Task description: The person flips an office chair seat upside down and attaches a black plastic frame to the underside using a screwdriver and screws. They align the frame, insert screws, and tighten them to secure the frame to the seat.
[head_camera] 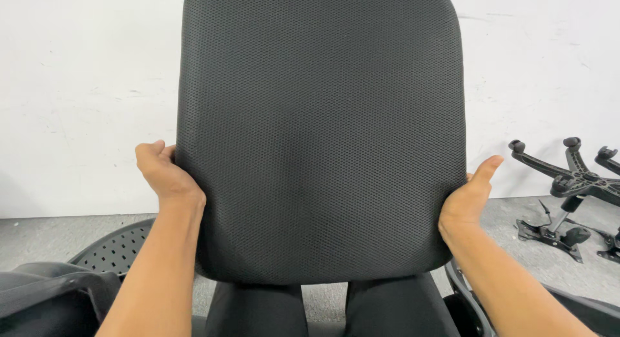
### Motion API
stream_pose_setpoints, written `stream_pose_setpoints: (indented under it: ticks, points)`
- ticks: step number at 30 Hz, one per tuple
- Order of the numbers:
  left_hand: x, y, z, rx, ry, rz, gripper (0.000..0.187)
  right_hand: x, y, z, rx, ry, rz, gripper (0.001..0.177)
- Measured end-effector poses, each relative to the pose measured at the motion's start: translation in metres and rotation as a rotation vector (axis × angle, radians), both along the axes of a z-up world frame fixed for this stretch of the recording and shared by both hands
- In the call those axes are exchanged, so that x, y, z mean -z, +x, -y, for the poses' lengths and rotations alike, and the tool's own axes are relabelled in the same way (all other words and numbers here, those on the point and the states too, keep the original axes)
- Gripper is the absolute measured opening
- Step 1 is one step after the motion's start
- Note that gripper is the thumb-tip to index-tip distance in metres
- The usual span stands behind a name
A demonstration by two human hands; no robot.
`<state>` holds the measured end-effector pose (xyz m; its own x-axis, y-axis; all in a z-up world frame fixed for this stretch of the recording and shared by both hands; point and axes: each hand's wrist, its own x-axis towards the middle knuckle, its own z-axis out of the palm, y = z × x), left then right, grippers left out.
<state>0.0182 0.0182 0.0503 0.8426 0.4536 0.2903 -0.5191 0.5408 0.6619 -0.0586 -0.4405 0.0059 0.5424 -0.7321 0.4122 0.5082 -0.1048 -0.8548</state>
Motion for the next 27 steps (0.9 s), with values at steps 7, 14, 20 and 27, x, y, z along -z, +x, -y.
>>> stream_pose_setpoints:
  ticks: [7,14,20,27]
  points:
    - [-0.032,0.038,0.007,-0.004,0.008,-0.004,0.059,-0.028,0.041,0.006,0.054,0.023,0.039,0.102]
    - [-0.064,0.076,0.005,-0.009,0.057,0.031,0.058,-0.033,0.079,0.013,0.008,0.044,0.13,0.092]
    - [-0.059,0.102,0.007,-0.046,0.026,0.004,0.057,-0.038,0.098,0.017,0.089,0.097,0.068,0.079]
    - [-0.049,0.106,0.003,-0.046,0.006,0.093,0.04,-0.03,0.097,0.021,-0.022,-0.087,0.155,0.094]
